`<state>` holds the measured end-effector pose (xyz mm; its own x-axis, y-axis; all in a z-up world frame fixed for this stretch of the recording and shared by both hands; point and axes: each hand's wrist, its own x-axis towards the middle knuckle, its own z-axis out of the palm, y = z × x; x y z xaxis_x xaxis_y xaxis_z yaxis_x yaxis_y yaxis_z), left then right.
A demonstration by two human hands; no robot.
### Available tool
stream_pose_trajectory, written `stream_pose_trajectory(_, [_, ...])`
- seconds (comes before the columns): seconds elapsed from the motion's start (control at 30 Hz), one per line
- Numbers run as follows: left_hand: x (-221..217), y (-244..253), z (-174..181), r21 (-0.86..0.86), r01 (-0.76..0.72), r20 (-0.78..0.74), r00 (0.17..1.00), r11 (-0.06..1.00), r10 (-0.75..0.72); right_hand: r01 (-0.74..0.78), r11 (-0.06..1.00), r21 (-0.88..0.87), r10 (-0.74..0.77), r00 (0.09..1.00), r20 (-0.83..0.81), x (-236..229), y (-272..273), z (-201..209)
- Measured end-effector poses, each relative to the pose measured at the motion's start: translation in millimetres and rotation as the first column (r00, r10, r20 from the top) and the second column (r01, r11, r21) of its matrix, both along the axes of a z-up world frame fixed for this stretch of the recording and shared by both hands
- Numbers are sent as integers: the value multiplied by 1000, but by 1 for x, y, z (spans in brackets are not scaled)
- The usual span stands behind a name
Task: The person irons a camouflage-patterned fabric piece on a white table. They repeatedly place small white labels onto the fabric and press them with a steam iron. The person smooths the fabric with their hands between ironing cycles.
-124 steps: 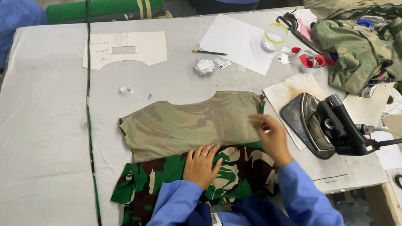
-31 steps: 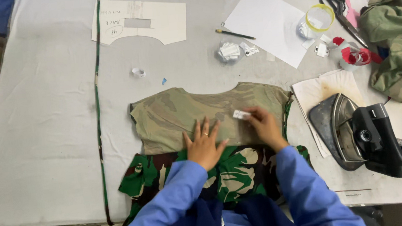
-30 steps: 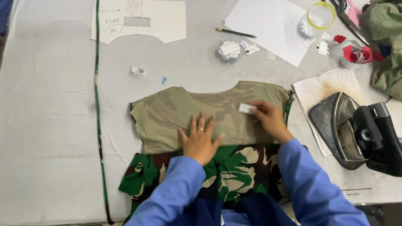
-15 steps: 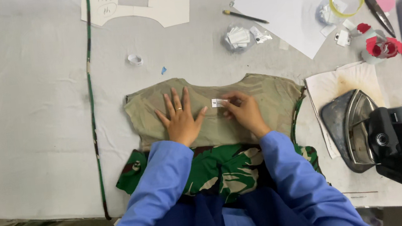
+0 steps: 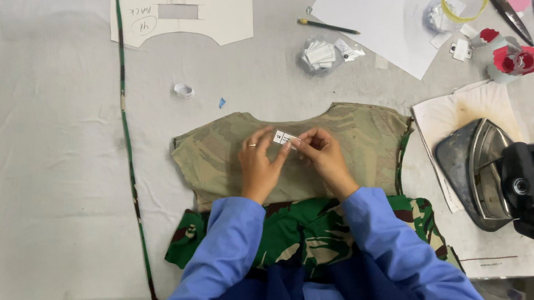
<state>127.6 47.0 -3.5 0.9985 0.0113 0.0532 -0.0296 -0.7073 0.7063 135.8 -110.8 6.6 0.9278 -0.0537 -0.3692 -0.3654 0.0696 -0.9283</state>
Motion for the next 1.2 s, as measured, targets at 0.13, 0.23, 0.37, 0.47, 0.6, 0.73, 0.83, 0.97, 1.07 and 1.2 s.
stream_pose_trajectory(0.13, [0,-7,7,-32,186,-48,981,982,-188,-24,991,-128,38,994,103,-7,-6,20])
stream_pose_trajectory(0.23, [-5,-5,-2,217,312,-107,949,925,-295,-241,947,-214,269,957,111,-9,-13,21])
stream_pose_trajectory(0.37, [5,7,9,233,231,-184,964,945,-190,-188,951,-244,199,980,20,5,-22,-5])
stream_pose_trajectory(0.47, [1,12,24,241,98,-160,985,966,-60,-157,934,-320,156,987,-29,9,-16,-9])
stream_pose_trajectory(0.6, [-5,16,54,272,10,-262,963,962,64,-233,682,-693,285,958,-41,10,-15,20])
stream_pose_trajectory(0.73, [1,15,58,240,-44,-276,955,970,112,-207,461,-863,272,959,-84,1,-17,54])
stream_pose_trajectory(0.83, [2,13,51,285,-77,-233,961,956,147,-149,475,-867,215,975,-50,-2,-23,36])
stream_pose_trajectory(0.97, [1,14,43,286,-100,-223,960,953,168,-98,500,-860,209,978,10,-3,-25,24])
stream_pose_trajectory(1.07, [1,15,48,278,-103,-265,947,955,180,-105,515,-851,202,979,2,-3,-25,27])
stream_pose_trajectory(1.2, [1,14,54,257,-97,-297,939,961,174,-141,557,-819,197,980,-35,-2,-27,34])
